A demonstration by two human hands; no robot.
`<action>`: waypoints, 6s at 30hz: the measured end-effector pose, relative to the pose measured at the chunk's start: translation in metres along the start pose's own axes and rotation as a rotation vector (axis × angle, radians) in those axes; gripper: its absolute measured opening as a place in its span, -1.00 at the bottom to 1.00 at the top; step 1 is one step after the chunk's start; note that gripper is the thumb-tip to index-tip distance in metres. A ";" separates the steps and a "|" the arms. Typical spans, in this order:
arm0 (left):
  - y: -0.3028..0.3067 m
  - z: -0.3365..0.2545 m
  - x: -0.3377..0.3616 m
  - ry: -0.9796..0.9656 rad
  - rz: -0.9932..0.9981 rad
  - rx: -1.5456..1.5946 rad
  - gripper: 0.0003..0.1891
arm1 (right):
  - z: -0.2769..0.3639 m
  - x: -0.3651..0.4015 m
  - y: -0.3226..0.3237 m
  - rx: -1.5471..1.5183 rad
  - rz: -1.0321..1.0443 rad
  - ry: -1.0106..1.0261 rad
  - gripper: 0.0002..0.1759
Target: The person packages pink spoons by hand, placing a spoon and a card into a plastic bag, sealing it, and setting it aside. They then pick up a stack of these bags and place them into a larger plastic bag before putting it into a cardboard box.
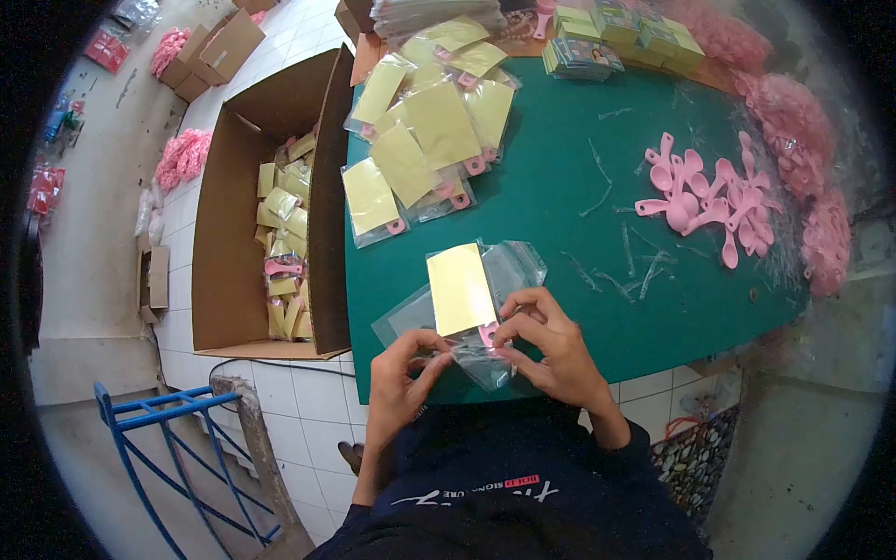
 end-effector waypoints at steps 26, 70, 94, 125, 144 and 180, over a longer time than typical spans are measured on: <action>-0.007 0.026 0.009 0.149 -0.365 0.290 -0.78 | -0.039 0.007 -0.021 -0.473 -0.280 -0.453 -0.87; 0.064 -0.067 -0.125 -0.279 -0.348 0.189 -0.35 | -0.038 -0.028 0.149 0.825 -0.330 -0.050 -0.69; -0.009 -0.033 -0.084 -0.232 0.087 -0.443 -0.81 | -0.027 0.007 0.246 1.126 -0.906 -0.202 -0.83; -0.010 -0.020 -0.073 0.130 0.398 0.511 -0.86 | -0.021 -0.022 0.089 0.303 -0.322 -0.178 -0.75; -0.024 -0.015 -0.060 0.173 0.226 0.445 -0.85 | -0.007 -0.010 0.100 -0.181 -0.562 -0.232 -0.75; -0.006 -0.072 -0.083 -0.200 0.257 0.816 -0.85 | -0.130 -0.107 0.256 -0.401 -0.128 -0.396 -0.86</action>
Point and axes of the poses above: each hand's wrist, its own x-axis away from the middle knuckle, its own y-axis out of the back of the hand, z = x × y, the point moved 9 cm from there along -x, towards the middle knuckle, and after that the axes turned 8 degrees about x, right-handed, at the moved point
